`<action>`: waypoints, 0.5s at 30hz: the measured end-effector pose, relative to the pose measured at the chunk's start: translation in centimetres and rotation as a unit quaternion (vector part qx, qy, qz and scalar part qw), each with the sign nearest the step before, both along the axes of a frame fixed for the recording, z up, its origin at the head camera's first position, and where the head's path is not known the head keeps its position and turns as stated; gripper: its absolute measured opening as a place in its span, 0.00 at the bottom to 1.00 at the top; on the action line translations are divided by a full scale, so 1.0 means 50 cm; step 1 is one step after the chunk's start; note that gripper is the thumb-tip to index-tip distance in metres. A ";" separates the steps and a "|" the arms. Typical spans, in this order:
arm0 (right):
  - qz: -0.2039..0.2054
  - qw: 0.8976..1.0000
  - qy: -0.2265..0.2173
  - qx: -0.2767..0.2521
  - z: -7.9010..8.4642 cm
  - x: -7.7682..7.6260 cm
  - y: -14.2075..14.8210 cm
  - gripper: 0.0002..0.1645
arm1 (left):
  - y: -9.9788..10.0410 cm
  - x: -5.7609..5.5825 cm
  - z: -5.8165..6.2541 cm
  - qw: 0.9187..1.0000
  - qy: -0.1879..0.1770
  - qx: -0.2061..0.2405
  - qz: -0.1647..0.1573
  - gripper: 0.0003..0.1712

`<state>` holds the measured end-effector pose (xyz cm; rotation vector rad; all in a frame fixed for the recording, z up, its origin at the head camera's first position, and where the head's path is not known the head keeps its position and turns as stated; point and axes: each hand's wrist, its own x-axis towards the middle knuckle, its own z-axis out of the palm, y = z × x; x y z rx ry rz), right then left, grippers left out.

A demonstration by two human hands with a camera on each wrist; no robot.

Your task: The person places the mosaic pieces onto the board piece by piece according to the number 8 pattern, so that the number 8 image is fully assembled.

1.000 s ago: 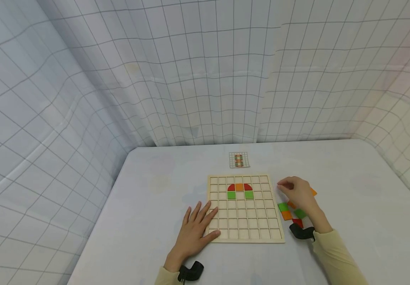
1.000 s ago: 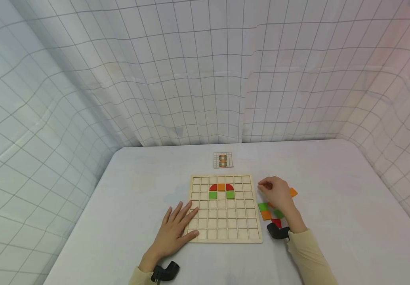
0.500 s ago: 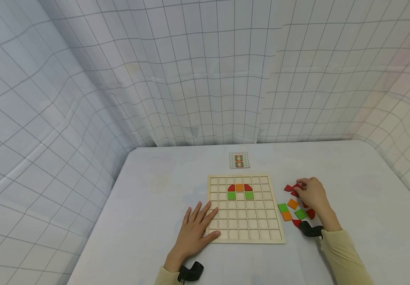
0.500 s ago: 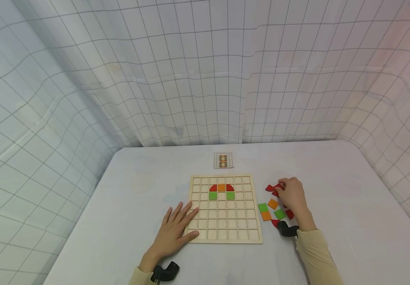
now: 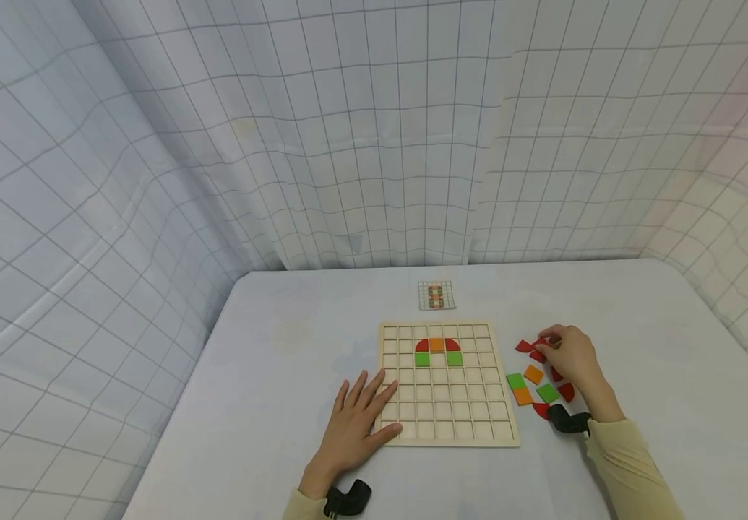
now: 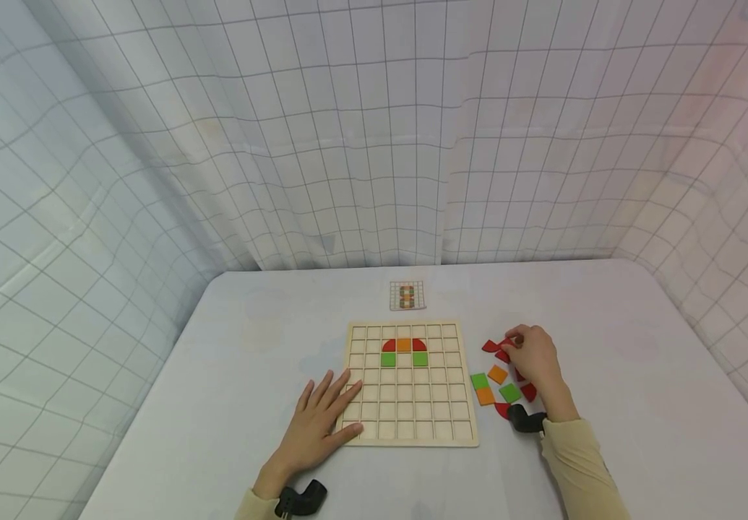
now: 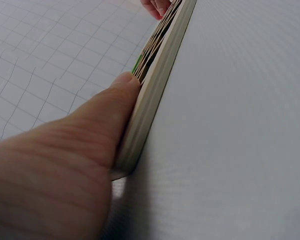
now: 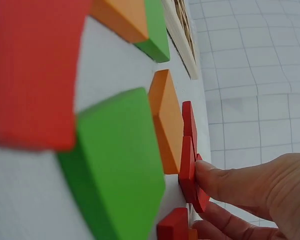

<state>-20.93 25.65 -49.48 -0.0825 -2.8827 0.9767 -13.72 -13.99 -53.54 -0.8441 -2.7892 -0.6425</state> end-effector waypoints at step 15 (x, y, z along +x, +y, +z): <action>-0.007 0.999 0.032 -0.032 -0.005 0.017 0.020 0.11 | 0.000 0.002 0.001 1.000 -0.001 -0.003 0.002 0.39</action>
